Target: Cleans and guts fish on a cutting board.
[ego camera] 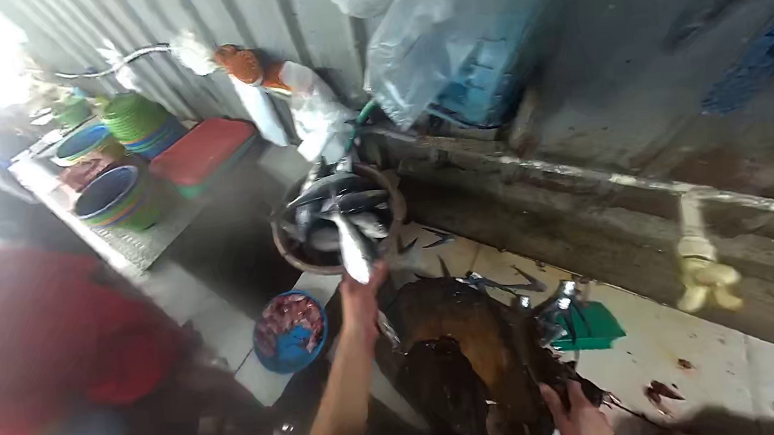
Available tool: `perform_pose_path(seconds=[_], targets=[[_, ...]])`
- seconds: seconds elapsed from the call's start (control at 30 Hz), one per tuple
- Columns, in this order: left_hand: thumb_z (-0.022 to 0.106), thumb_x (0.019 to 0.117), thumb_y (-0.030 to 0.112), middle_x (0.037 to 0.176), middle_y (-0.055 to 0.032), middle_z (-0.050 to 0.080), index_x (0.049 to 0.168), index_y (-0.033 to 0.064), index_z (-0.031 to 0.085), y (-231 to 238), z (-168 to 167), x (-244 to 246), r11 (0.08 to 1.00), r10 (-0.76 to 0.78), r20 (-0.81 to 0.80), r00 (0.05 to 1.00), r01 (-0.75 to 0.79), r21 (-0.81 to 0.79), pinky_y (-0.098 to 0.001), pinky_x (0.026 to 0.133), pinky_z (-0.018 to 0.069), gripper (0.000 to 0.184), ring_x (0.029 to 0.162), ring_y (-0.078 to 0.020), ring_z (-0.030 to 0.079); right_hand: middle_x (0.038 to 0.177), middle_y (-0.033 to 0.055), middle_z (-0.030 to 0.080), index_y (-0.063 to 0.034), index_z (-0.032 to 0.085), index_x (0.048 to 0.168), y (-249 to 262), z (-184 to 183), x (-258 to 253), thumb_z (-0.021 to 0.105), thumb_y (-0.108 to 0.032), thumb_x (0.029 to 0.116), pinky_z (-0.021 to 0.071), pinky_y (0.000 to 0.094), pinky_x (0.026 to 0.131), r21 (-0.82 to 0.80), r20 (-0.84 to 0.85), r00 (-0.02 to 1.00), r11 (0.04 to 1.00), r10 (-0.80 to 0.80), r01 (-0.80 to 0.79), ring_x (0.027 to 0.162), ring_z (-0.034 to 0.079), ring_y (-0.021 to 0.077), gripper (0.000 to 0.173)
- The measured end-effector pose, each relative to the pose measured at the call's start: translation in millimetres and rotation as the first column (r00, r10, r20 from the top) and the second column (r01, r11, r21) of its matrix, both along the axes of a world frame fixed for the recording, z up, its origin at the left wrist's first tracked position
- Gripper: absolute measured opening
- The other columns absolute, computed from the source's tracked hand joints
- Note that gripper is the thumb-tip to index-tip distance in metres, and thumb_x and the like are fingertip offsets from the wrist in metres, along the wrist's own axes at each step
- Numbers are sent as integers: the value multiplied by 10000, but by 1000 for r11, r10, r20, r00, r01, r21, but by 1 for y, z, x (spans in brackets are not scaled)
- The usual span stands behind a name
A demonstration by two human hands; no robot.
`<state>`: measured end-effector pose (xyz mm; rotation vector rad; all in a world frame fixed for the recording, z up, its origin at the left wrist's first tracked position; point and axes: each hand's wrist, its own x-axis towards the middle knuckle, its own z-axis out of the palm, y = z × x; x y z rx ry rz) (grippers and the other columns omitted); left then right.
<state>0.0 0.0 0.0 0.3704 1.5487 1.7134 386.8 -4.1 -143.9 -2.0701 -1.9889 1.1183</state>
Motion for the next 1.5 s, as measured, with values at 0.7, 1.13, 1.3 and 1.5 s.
perform_pose_path(seconds=[0.7, 1.13, 1.3, 1.5], targets=[[220, 1112, 463, 1716, 60, 223, 1648, 261, 268, -96, -221, 49, 699, -713, -655, 251, 176, -693, -663, 1244, 96, 575, 1601, -260, 111, 822, 143, 628, -80, 470, 1446, -83, -6, -84, 433, -399, 1105, 580, 419, 580, -466, -431, 899, 871, -69, -156, 580, 623, 234, 469], [209, 1117, 442, 1706, 98, 241, 1647, 272, 270, -87, -213, 54, 705, -702, -652, 286, 153, -693, -582, 1269, 71, 560, 1602, -197, 105, 924, 187, 662, -59, 482, 1371, -92, 24, -123, 478, -316, 1086, 589, 480, 621, -448, -274, 958, 869, 91, -210, 688, 691, 295, 383], [249, 1112, 478, 1711, 45, 246, 1635, 242, 312, -104, -204, 46, 657, -747, -619, 243, 132, -742, -603, 1264, 135, 577, 1598, -241, 134, 1139, 219, 686, -6, 503, 1385, -56, -6, -185, 572, -308, 1014, 591, 562, 855, -216, -247, 969, 973, 23, -78, 1030, 707, 359, 483], [254, 1116, 398, 1702, -106, 255, 1635, 106, 280, -92, -201, 58, 687, -722, -645, 250, 157, -709, -655, 1245, 93, 596, 1588, -356, 148, 1182, 225, 686, -15, 477, 1430, -81, 10, -149, 583, -245, 1014, 571, 559, 926, -292, -363, 932, 952, -20, -93, 1095, 695, 360, 488]])
